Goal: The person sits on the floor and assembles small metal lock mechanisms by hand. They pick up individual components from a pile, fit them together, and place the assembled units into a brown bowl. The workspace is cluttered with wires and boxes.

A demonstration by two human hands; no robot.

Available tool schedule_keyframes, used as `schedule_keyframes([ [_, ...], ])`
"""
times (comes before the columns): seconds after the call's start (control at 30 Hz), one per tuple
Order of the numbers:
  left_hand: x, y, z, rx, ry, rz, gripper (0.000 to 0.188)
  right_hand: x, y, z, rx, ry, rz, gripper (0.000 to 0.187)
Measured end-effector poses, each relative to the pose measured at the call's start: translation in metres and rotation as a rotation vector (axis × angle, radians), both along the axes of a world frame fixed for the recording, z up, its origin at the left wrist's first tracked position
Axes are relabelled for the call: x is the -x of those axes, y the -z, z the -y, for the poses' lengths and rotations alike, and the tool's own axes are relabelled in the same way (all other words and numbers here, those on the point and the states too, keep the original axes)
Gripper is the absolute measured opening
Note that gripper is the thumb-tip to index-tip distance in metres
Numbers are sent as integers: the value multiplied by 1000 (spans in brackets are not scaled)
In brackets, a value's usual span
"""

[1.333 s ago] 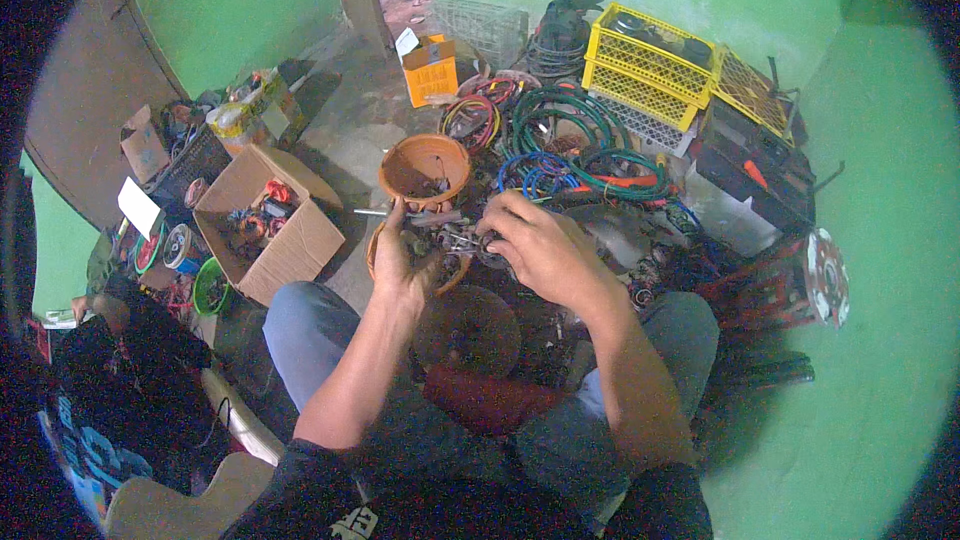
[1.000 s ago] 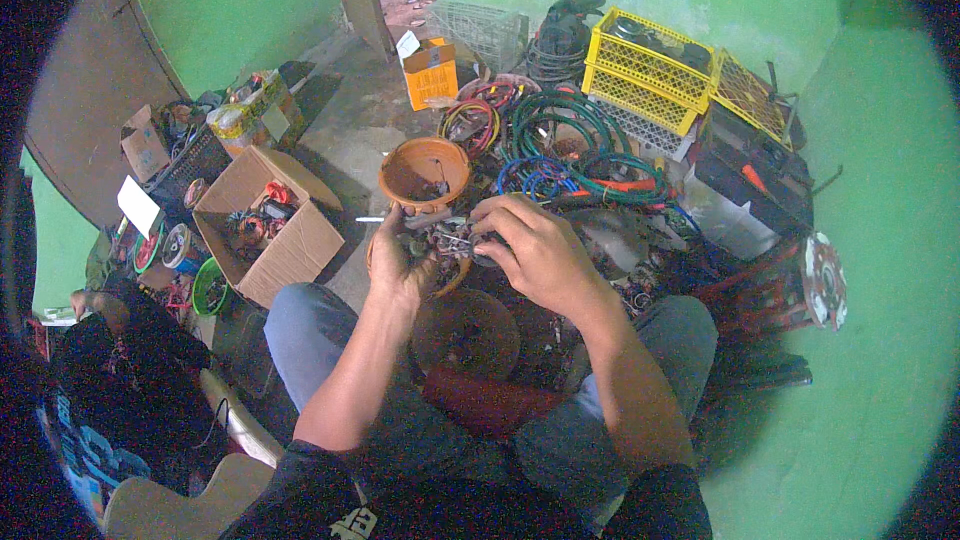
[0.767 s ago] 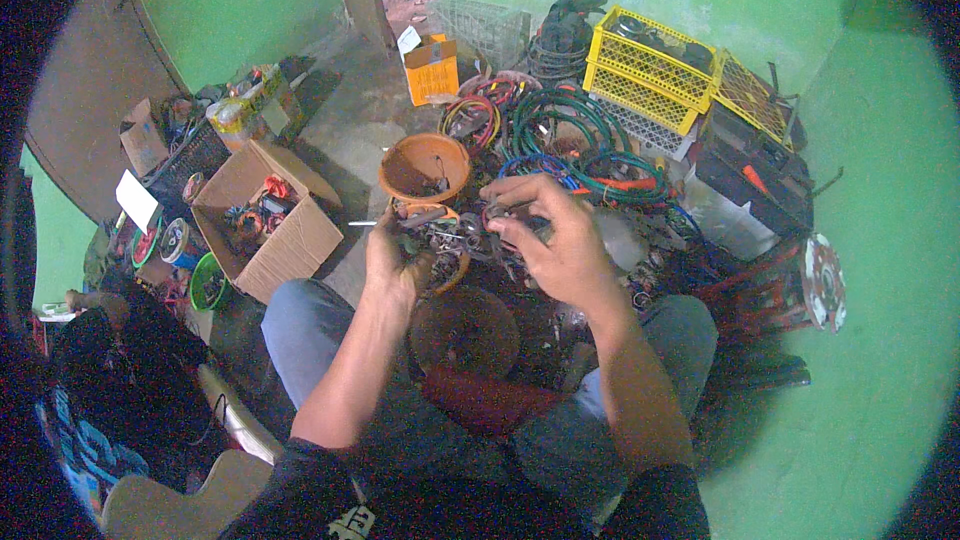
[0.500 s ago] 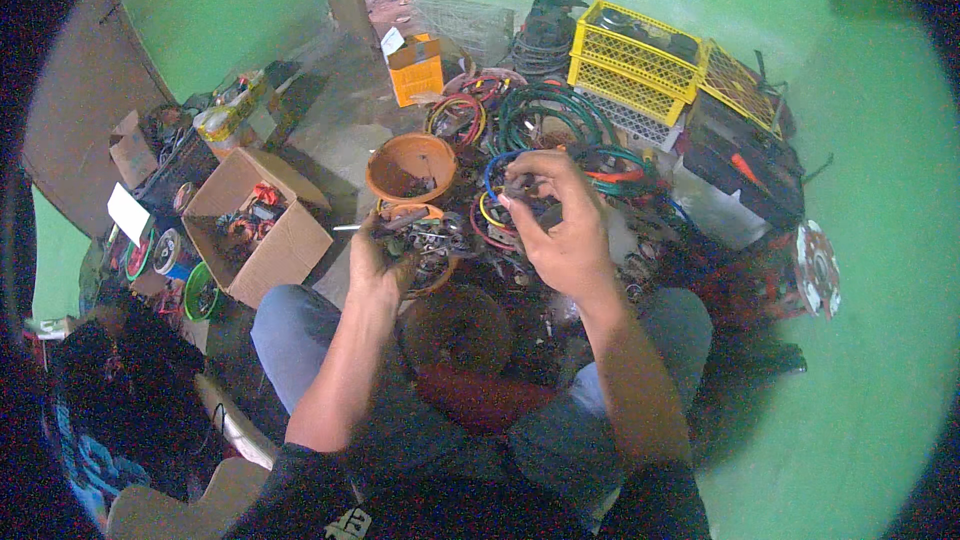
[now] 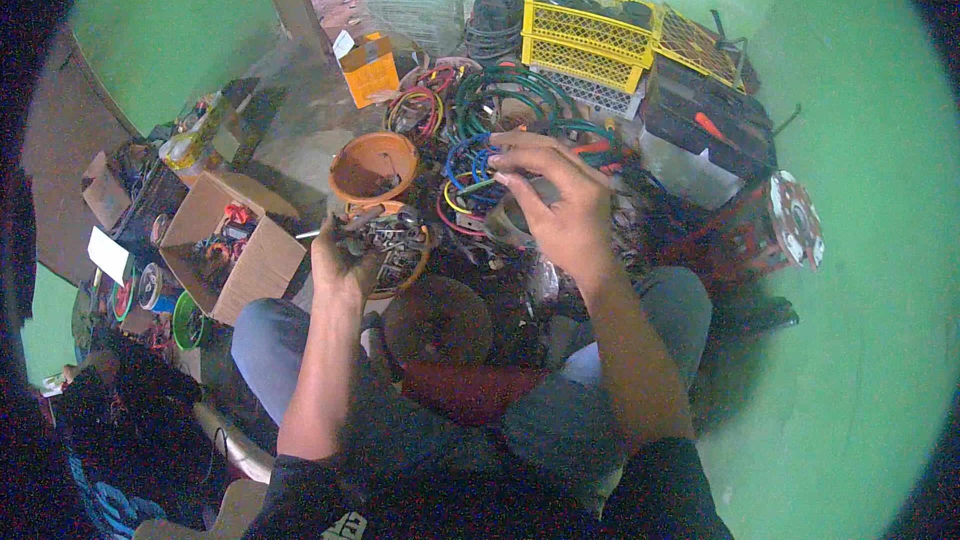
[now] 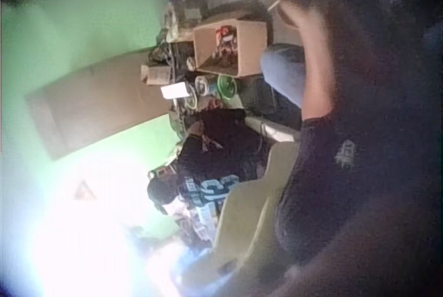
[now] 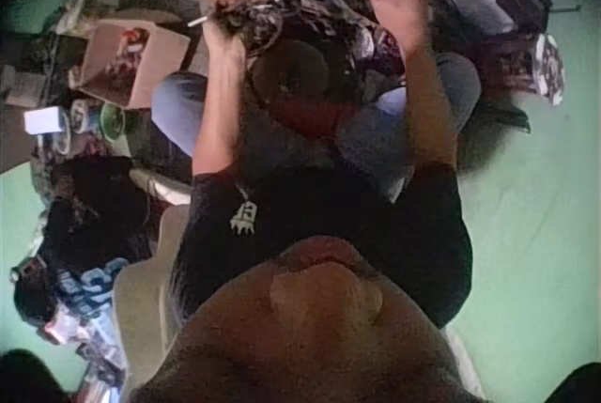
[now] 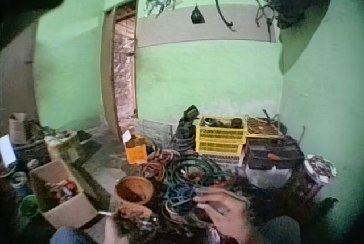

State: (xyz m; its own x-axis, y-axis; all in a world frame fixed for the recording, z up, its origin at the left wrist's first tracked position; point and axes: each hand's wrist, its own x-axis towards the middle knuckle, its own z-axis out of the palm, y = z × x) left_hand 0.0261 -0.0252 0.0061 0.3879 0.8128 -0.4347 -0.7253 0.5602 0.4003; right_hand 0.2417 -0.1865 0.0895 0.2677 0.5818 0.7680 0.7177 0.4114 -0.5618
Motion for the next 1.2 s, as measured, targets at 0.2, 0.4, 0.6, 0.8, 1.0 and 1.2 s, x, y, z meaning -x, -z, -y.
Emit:
schedule_keyframes([
  [0.2, 4, 11, -5, -28, 19, 41, 28, -9, 6, 8, 60, 96, -169, 21],
  [0.4, -1, 5, -4, 11, -10, 30, 29, -31, 25, 5, 293, 42, -433, 14],
  [0.6, -2, -1, 0, 10, -18, 34, 27, -50, 57, -7, 555, 99, -530, 18],
  [0.8, 6, 21, -6, -97, 20, 22, 27, -77, 101, -26, 902, 348, -419, 19],
  [1.0, -6, -1, 14, -1, 99, 62, 27, -84, 136, -27, 704, 521, -33, 15],
  [1.2, -17, -20, 27, -6, 53, 90, 27, -27, 62, -34, 446, 170, -20, 15],
])
